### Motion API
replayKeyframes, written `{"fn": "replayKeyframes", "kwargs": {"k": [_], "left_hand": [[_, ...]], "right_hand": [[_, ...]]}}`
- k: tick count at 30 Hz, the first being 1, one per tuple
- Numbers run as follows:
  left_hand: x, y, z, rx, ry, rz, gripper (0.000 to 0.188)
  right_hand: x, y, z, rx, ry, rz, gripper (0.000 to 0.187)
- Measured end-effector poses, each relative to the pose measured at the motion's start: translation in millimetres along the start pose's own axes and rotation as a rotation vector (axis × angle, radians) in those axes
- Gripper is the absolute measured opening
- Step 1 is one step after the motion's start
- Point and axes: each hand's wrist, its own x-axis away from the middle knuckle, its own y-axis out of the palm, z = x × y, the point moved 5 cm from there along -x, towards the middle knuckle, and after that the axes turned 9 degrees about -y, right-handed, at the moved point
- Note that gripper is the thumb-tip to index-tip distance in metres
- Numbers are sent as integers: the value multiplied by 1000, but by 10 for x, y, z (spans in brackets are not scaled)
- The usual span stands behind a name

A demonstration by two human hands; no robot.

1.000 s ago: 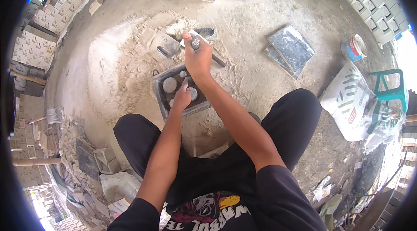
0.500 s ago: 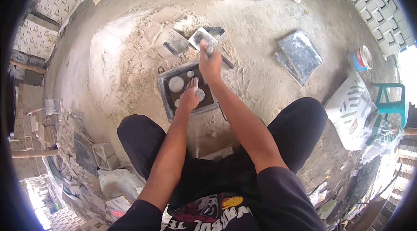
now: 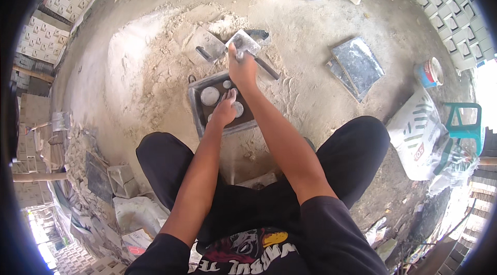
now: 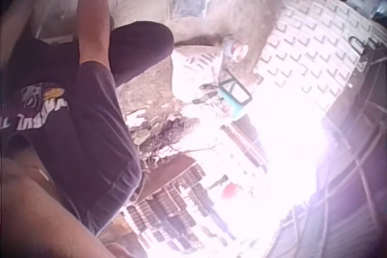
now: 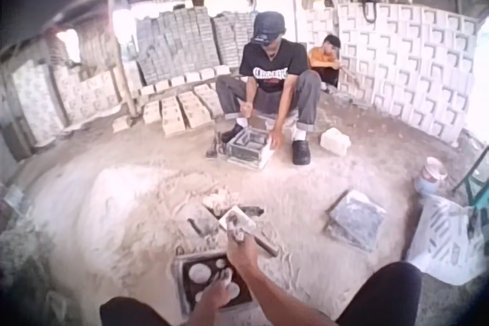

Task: The person uses a wooden board to scoop sand and concrete mix into a metal mold, smoothing the surface and packing the material into circular indentations.

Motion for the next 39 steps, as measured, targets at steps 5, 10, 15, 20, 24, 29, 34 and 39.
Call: {"fn": "replayKeyframes", "kwargs": {"k": [5, 10, 15, 20, 24, 29, 34, 39], "left_hand": [[-2, 14, -137, 54, -34, -6, 66], [-62, 44, -136, 25, -8, -27, 68], [36, -19, 19, 147, -125, -209, 72], [32, -96, -163, 138, -93, -150, 75], [53, -80, 2, 94, -132, -198, 76], [117, -109, 5, 63, -194, -244, 75], [0, 11, -9, 74, -192, -318, 78], [-140, 270, -290, 162, -57, -113, 81]], "right_hand": [[-21, -53, -232, -285, 70, -39, 51], [70, -18, -292, -269, 50, -130, 52], [282, -246, -145, -260, -209, 118, 52], [261, -280, -208, -347, 145, -9, 48], [381, -215, -122, -269, -83, -115, 45], [456, -363, -383, -262, 15, -68, 40], [646, -480, -235, -324, 184, 14, 40], [917, -477, -114, -237, 85, 102, 40]]}}
